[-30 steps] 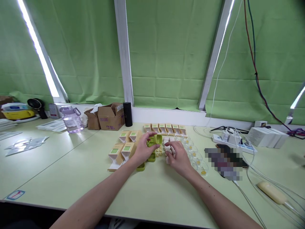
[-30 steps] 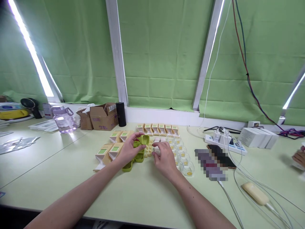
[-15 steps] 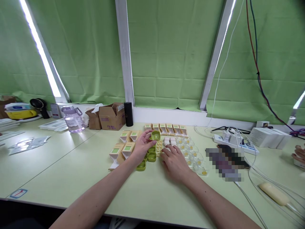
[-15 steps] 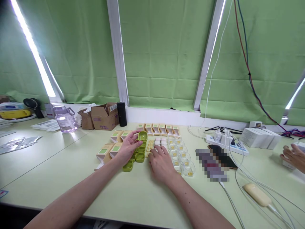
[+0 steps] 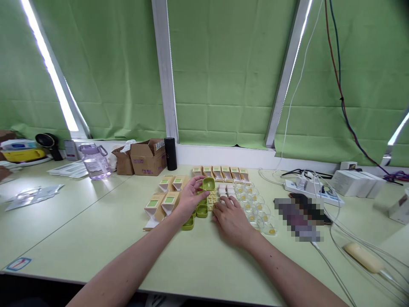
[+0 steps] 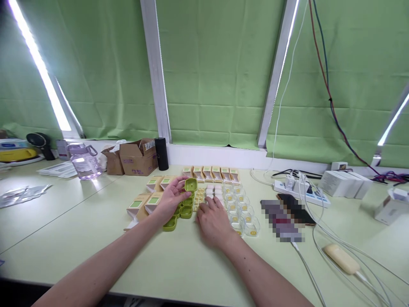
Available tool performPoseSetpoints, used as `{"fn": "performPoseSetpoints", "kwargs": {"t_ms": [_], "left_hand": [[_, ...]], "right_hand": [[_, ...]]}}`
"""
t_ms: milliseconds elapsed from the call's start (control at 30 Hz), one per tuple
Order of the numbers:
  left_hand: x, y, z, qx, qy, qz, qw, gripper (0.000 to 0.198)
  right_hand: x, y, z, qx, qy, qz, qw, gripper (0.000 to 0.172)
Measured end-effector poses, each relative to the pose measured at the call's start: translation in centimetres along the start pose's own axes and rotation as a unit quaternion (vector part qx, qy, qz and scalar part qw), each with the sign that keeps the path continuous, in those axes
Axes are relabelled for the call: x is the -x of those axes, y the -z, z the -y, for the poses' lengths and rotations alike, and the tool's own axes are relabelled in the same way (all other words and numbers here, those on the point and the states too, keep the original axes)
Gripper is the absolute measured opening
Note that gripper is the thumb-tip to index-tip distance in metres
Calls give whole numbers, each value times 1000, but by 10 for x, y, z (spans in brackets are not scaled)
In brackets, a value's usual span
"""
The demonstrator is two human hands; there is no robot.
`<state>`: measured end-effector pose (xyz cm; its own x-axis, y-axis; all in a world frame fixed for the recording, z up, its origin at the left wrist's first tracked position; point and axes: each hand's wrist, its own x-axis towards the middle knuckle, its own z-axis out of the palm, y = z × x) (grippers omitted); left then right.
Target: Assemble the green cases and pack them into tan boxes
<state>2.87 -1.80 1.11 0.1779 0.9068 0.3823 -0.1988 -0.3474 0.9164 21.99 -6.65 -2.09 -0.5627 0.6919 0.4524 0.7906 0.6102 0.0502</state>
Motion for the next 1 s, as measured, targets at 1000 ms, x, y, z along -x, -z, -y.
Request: {"fn": "performPoseSetpoints", "kwargs": {"t_ms": [1000], "left_hand": [[-2,3,5,-121,-65,-30,990,54]], "right_hand": [[-4,9,-14,-148,-64,-211,964,20]]}}
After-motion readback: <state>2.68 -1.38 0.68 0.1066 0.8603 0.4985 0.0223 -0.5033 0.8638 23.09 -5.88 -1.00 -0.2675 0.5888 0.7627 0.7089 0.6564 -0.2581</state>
